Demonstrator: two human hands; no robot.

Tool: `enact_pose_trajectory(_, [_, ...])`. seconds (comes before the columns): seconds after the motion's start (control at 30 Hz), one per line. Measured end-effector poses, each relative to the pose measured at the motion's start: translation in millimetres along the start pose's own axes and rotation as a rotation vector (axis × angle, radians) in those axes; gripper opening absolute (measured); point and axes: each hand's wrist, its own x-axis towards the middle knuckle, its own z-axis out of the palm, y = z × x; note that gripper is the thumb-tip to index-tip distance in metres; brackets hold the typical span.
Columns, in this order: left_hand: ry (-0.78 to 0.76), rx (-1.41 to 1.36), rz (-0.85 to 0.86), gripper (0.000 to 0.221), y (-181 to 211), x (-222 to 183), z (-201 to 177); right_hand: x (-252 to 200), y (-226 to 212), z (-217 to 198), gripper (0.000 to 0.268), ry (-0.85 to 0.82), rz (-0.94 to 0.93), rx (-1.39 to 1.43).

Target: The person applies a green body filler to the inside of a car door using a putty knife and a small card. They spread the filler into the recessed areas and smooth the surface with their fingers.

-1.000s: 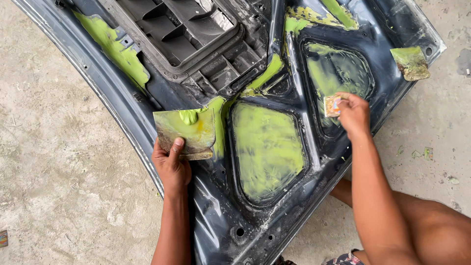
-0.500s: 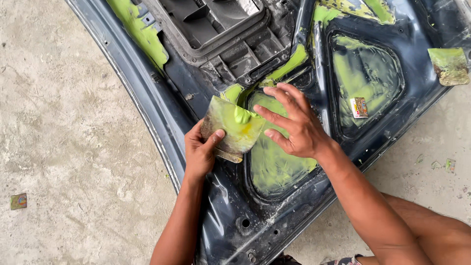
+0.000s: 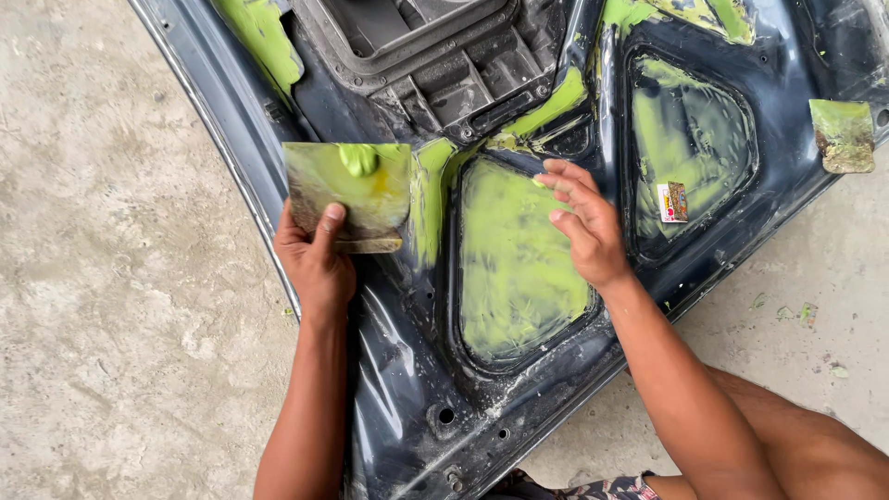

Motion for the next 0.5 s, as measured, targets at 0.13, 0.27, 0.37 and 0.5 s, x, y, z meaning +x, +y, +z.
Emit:
enact_pose_trajectory(0.13, [0.008,0.014,0.041,0.017,-17,4,-10,20,19,0,0.044,-0.04,-0.15,-0.376])
enact_pose_trajectory(0.27, [0.019,0.01,0.038,0.018,-30,6,-21,44,48,-6,0.045,-0.089,-0.377,-0.623])
enact_pose_trajectory(0.37, [0.0,0.044,0.044,0.018,-23,6,-16,56,61,-7,0.047,-0.122,-0.498,-0.798])
enact_pose_trajectory(0.5, [-0.02,0.107,0.027,0.02,-21,4,-16,64,77,-9,0.055,-0.178,-0.534,-1.022])
